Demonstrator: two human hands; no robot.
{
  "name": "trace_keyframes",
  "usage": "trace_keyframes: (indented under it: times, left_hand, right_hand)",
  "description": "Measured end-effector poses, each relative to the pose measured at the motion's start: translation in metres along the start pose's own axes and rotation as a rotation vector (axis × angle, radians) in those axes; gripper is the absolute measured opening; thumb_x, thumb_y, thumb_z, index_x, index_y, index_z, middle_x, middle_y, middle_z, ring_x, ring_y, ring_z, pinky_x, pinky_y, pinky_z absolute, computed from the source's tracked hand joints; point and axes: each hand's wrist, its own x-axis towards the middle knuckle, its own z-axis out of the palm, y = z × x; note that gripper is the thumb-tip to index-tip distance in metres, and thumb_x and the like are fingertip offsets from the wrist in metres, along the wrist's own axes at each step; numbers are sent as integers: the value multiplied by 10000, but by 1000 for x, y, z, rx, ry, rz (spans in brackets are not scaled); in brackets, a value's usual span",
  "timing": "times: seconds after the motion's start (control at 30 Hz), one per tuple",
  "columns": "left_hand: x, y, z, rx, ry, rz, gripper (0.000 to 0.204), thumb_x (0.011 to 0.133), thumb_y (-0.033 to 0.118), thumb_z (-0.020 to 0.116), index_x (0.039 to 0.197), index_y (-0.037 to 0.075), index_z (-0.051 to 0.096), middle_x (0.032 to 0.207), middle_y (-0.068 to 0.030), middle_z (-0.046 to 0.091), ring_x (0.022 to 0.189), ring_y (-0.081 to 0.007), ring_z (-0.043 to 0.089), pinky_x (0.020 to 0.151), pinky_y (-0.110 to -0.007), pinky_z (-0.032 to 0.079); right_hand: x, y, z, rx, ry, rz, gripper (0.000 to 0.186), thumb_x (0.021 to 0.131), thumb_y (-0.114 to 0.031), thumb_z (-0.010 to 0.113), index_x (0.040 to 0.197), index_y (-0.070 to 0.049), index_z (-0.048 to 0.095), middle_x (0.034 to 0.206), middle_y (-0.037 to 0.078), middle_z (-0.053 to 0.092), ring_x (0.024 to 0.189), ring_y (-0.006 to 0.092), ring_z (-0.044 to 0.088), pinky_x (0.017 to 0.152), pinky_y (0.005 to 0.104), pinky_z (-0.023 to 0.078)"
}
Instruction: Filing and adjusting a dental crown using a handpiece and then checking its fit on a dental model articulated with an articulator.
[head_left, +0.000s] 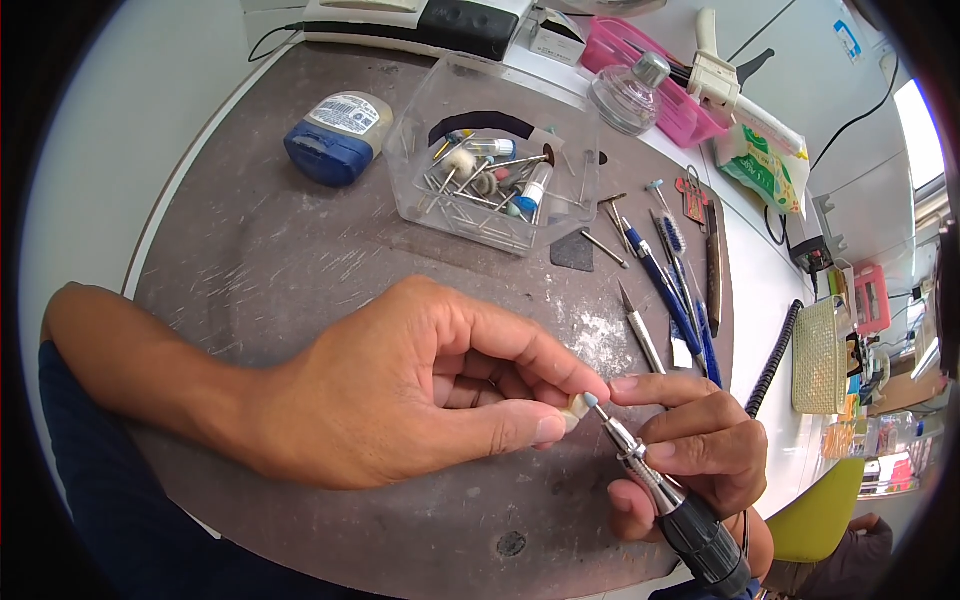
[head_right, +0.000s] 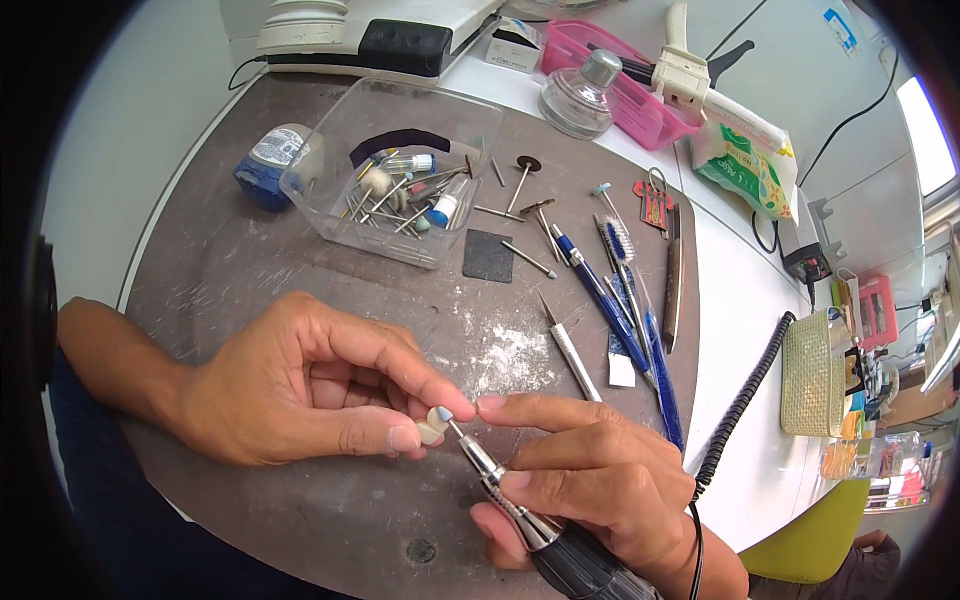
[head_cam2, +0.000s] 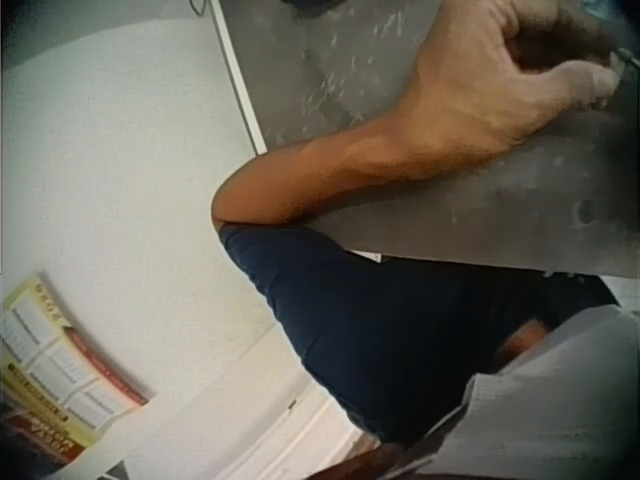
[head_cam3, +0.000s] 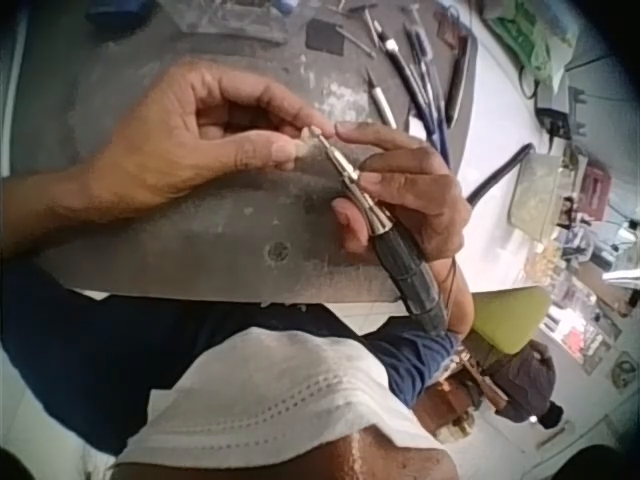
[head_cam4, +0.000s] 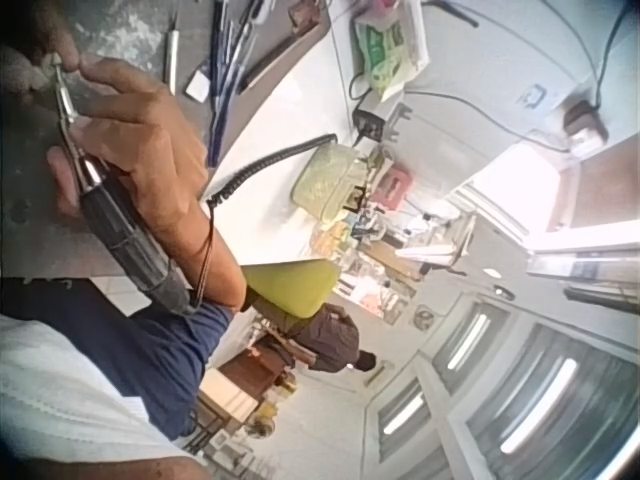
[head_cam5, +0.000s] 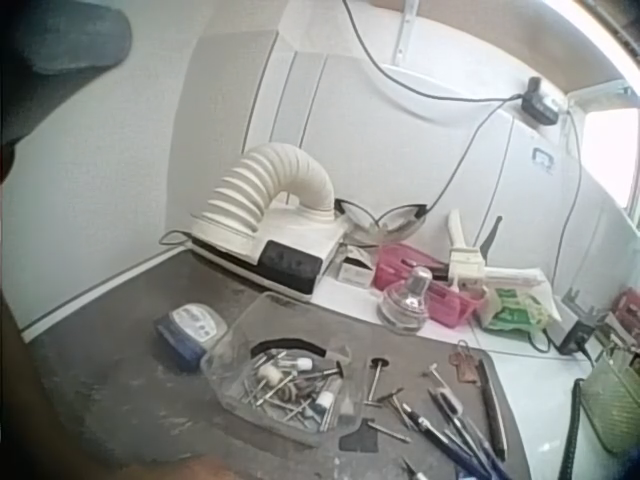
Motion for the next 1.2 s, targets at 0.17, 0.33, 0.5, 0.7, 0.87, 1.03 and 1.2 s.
trace_keyframes:
  times: [0.17,0.33,0.5,0.7,0.87,1.03,1.2]
  left_hand:
    - [0,-1,0,-12,-2,1,297,873,-8,634,1161,-69,599,1011,-80,602,942,-94,579,852,-230,511]
    - [0,0,-1,-20,3,-1,290,879,-7,624,1161,-69,598,1002,-85,609,927,-103,599,844,-231,521]
    - [0,1,0,-14,-1,-10,294,886,-2,617,1170,-70,592,990,-87,612,910,-110,614,840,-229,520]
    - [0,1,-1,-6,-7,-7,298,891,7,614,1177,-74,586,986,-90,618,905,-113,621,831,-226,518]
    - [0,2,1,-16,-2,7,297,894,13,611,1176,-78,585,980,-91,623,900,-113,621,817,-223,516]
    - [0,0,0,-4,3,6,301,893,7,610,1180,-80,581,981,-94,625,895,-112,621,803,-221,517]
    - [1,0,0,-4,-14,9,299,893,5,608,1179,-80,582,986,-95,627,892,-112,624,808,-223,519]
  right_hand:
    - [2,1,-1,1,-19,-14,408,649,-60,855,912,-93,546,781,45,612,922,303,685,656,321,576]
    - [3,1,-2,-2,-44,-35,410,649,-55,854,923,-90,550,783,45,613,923,306,685,652,319,575]
    - [1,1,-1,18,-7,-13,410,649,-54,852,923,-85,549,789,49,613,923,314,684,649,320,575]
    - [2,2,0,24,-3,-29,409,648,-52,851,921,-81,548,791,51,613,917,317,684,652,320,576]
    - [4,-3,-3,-18,-43,-32,410,646,-48,851,917,-82,545,788,50,613,910,315,686,650,319,576]
    - [1,0,-1,9,-21,-6,405,646,-36,846,909,-83,542,801,56,611,915,314,685,649,316,576]
    - [-1,0,-1,27,9,-12,415,642,-39,849,919,-84,544,813,55,608,918,314,684,647,316,576]
